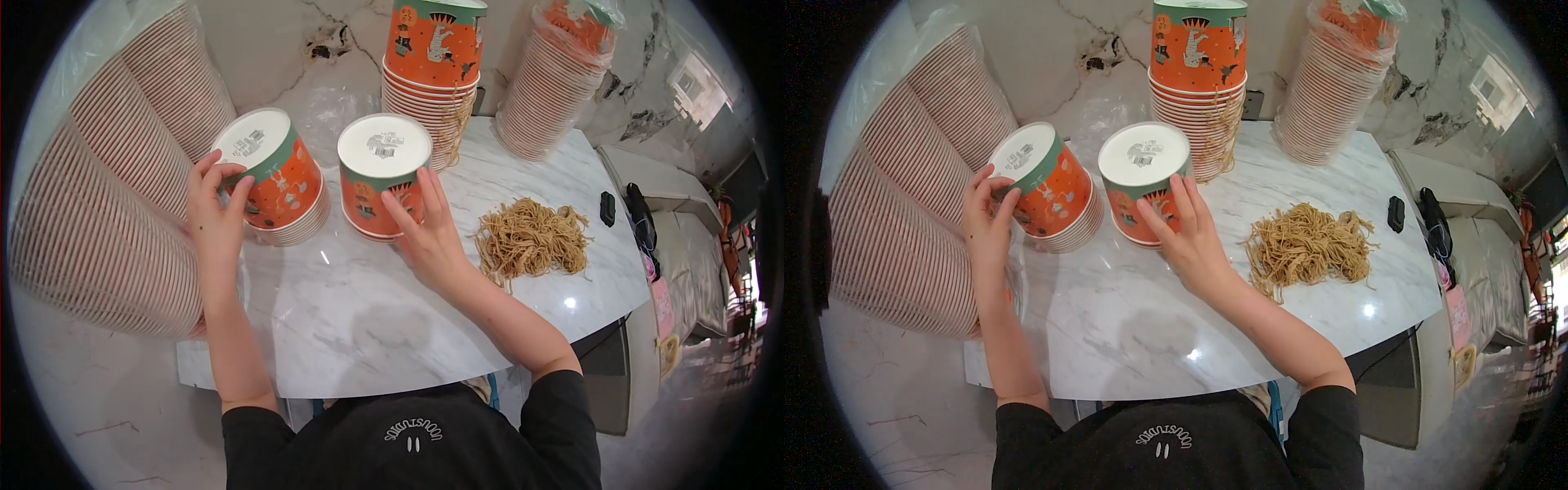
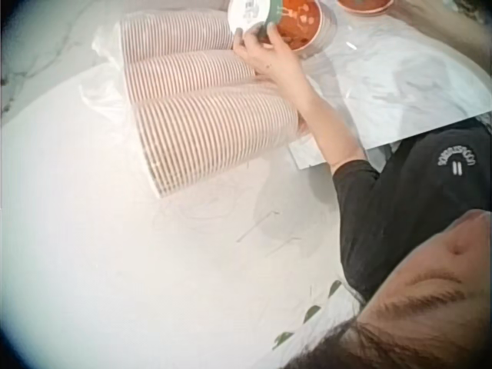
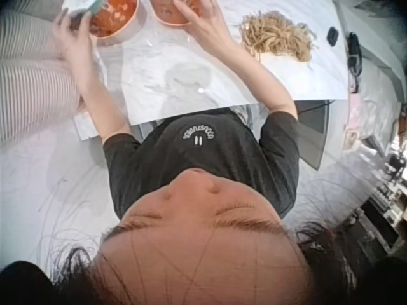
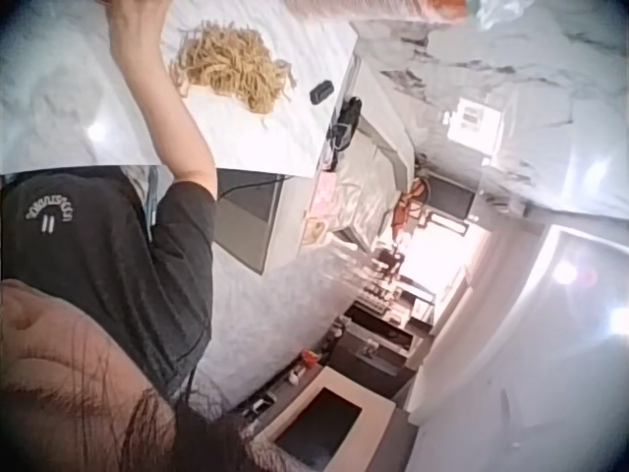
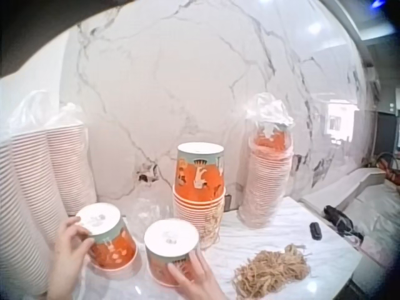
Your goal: Threading rubber bands through pre-punched holes in paper bowls to assemble them.
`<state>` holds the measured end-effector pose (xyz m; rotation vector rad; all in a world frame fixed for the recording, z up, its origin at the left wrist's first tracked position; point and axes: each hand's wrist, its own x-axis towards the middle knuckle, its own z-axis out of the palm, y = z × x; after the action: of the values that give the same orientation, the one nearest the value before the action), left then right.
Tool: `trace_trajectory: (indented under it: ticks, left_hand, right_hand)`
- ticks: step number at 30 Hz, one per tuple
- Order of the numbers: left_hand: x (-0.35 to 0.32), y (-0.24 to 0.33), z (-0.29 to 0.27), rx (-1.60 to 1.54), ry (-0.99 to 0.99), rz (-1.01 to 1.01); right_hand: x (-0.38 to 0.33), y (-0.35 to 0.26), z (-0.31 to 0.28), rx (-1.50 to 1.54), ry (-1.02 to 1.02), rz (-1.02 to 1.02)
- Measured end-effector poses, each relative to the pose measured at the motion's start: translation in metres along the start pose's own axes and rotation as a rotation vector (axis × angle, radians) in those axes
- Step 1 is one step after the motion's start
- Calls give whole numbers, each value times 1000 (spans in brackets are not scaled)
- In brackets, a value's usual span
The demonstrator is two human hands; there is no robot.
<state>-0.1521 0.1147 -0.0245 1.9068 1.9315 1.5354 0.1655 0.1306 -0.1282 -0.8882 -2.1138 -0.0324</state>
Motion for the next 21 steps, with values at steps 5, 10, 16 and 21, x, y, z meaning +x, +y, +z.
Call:
trace_trajectory:
  ticks: [5,10,16,21]
  left_hand:
    - [1,2,3,-83,53,1]
    - [1,4,-7,-301,176,8]
    - [-6,25,-12,-343,262,54]
    - [-13,43,-27,-338,367,138]
  right_hand:
    - [9,-7,8,-252,-6,-36]
    - [14,-34,20,-239,-52,-156]
    - [14,-45,29,-130,-83,-73]
    - [25,-63,25,-94,-80,-169]
